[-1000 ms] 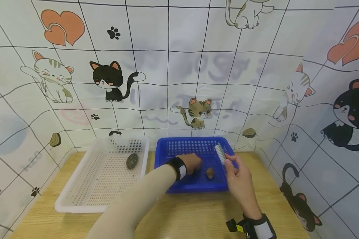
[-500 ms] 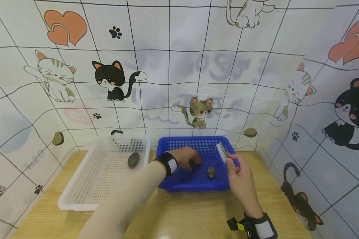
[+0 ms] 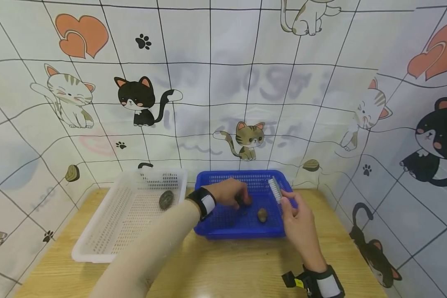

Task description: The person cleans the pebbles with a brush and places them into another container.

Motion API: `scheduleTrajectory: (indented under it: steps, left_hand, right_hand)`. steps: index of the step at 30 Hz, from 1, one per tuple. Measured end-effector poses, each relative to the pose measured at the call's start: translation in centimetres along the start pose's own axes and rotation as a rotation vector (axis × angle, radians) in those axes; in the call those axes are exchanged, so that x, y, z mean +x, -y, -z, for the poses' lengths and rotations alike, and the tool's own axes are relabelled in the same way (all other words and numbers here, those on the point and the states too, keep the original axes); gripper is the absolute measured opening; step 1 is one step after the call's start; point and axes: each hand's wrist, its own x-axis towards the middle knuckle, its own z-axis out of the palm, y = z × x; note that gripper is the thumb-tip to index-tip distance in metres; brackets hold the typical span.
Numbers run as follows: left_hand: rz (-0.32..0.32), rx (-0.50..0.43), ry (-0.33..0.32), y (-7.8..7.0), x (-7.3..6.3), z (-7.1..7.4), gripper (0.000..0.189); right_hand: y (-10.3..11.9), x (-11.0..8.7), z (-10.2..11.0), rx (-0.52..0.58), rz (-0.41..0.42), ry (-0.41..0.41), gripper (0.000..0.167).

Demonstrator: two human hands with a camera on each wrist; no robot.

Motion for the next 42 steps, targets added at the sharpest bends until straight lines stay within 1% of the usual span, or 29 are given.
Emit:
scheduleTrajectory:
  steps: [2,5,7,11,14,17,20,25,27,28,31,34,39,42]
  left_hand:
    - [-0.018,-0.033,-0.051,-0.3,-0.7,0.7,0.039]
    - [-0.038,-0.111,-0.129,-0.7,-1.9,1.6,0.039]
    - [-0.051,-0.191,-0.192,-1.0,-2.8,2.0,0.041]
    - [-0.073,-0.357,-0.317,-1.3,-4.5,2.3,0.045]
    - [-0.088,-0.477,-0.391,-1.7,-5.9,2.2,0.047]
    - [-0.112,-0.607,-0.44,-2.2,-7.4,2.0,0.047]
    - [-0.136,-0.734,-0.469,-2.6,-8.6,1.4,0.046]
    - [-0.179,-0.894,-0.529,-3.3,-10.0,0.2,0.046]
    - [-0.203,-0.977,-0.547,-3.5,-10.5,-0.3,0.047]
    - [-0.205,-1.02,-0.555,-3.6,-10.8,-0.4,0.048]
    - [-0.182,-1.125,-0.573,-3.7,-11.3,-1.0,0.05]
    - [-0.116,-1.185,-0.594,-3.8,-11.5,-1.7,0.054]
    - [-0.033,-1.296,-0.638,-3.7,-11.2,-3.0,0.059]
    - [-0.02,-1.382,-0.657,-3.7,-10.9,-3.9,0.059]
  right_hand:
    - [0.0,0.0,0.0,0.0,0.002,-0.001,0.04]
    - [0.0,-0.1,0.0,0.003,0.012,-0.002,0.041]
    - [0.0,-0.1,-0.1,0.007,0.031,-0.008,0.041]
    - [0.0,-0.3,-0.4,0.053,0.116,-0.014,0.036]
    - [0.2,-0.6,-0.7,0.122,0.18,-0.003,0.032]
    - [0.6,-0.8,-1.0,0.185,0.22,0.014,0.029]
    - [0.9,-1.1,-1.3,0.221,0.262,0.026,0.027]
    - [1.4,-1.7,-1.9,0.254,0.363,0.057,0.029]
    - [1.6,-1.9,-2.3,0.274,0.396,0.079,0.029]
    - [1.7,-2.0,-2.4,0.279,0.409,0.086,0.029]
    - [2.0,-2.3,-2.9,0.287,0.425,0.099,0.031]
    - [2.2,-2.6,-3.4,0.289,0.427,0.1,0.032]
    - [2.1,-3.0,-4.4,0.31,0.447,0.112,0.034]
    - [2.0,-3.1,-5.1,0.284,0.474,0.097,0.035]
